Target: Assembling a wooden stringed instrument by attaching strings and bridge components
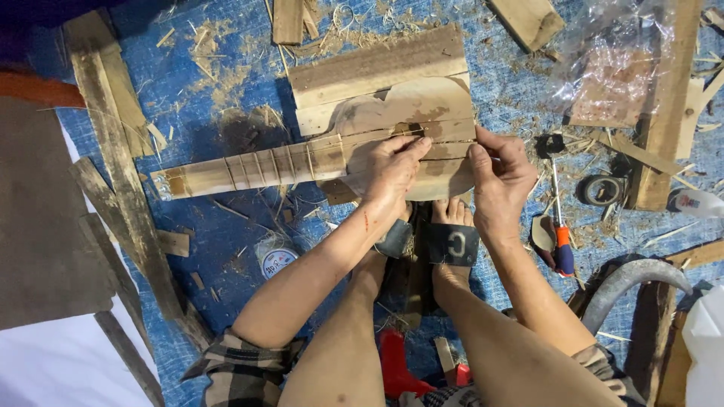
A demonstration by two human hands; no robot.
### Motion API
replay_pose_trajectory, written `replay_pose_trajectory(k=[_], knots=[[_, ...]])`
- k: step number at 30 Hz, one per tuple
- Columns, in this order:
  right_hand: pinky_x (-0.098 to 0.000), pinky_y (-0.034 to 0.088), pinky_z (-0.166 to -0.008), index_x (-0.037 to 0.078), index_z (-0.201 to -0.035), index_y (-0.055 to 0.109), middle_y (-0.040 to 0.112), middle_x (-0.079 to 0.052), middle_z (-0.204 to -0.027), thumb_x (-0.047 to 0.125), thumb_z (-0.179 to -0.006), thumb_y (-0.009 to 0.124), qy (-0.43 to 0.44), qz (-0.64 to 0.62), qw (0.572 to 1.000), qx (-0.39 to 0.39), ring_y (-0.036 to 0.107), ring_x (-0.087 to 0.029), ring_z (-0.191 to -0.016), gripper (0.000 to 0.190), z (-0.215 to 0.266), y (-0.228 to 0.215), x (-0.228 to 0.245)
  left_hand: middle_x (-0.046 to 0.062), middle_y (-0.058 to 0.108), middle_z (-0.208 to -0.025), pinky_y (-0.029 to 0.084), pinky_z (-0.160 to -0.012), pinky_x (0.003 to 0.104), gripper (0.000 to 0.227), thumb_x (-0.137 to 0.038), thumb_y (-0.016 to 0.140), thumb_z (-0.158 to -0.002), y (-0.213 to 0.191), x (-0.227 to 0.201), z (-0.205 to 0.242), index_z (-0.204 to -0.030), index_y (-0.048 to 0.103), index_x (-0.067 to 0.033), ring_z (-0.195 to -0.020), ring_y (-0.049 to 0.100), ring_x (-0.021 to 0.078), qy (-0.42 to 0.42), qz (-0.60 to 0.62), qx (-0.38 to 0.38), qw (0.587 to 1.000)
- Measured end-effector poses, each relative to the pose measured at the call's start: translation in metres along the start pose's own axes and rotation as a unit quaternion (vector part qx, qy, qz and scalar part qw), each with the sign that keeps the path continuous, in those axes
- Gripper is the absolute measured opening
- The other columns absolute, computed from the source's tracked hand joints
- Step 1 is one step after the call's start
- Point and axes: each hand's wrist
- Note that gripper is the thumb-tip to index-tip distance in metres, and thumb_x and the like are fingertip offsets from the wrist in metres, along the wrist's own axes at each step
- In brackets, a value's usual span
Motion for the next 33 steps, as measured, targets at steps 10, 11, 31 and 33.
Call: replay_pose_trajectory(k=[10,11,31,33], knots=[[-0.0251,0.050,-0.082,0.000,-0.119,0.073,0.063,-0.005,-0.096,-0.003,-0.100,0.071,0.013,-0.039,0.998,-0.039,0.059,-0.009,-0.091,0.019,0.001,0.007,-0.014,0.003,0.049,-0.072,0.030,-0.032,0.013,0.035,-0.018,0.080,-0.085,0.000,-0.011,0.012,-0.108,0.071,0.0073,-0.049,0.050,0.0033,-0.005,0.003,-0.006,1.000],[-0.0253,0.050,-0.082,0.001,-0.118,0.073,0.064,-0.005,-0.095,-0.003,-0.100,0.071,0.016,-0.044,0.998,-0.036,0.058,-0.009,-0.091,0.019,0.001,0.007,-0.012,0.002,0.048,-0.067,0.029,-0.031,0.014,0.036,-0.019,0.079,-0.086,-0.001,-0.012,0.011,-0.110,0.071,0.0068,-0.045,0.047,0.0027,-0.013,-0.005,0.004,1.000],[-0.0382,0.048,-0.105,0.001,-0.139,0.063,0.056,-0.008,-0.107,-0.002,-0.102,0.051,0.045,-0.114,0.988,0.092,0.052,-0.014,-0.110,0.039,-0.002,-0.020,-0.006,0.008,0.051,-0.053,0.026,-0.028,0.021,0.040,-0.023,0.071,-0.094,-0.025,-0.036,0.024,-0.121,0.066,0.0073,-0.030,0.042,0.0089,-0.017,-0.052,0.076,0.996],[-0.0442,0.051,-0.103,0.001,-0.143,0.060,0.059,-0.018,-0.118,-0.008,-0.105,0.046,-0.027,-0.054,0.991,0.118,0.057,-0.026,-0.113,0.041,-0.008,-0.030,-0.012,0.018,0.070,-0.085,0.042,-0.036,0.019,0.035,-0.020,0.065,-0.101,-0.032,-0.074,0.060,-0.128,0.067,0.0029,-0.045,0.051,0.0064,0.064,-0.156,0.050,0.984]])
Point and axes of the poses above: each hand's wrist, its own z-axis away from the middle knuckle, its own y-axis out of the palm, x = y × z
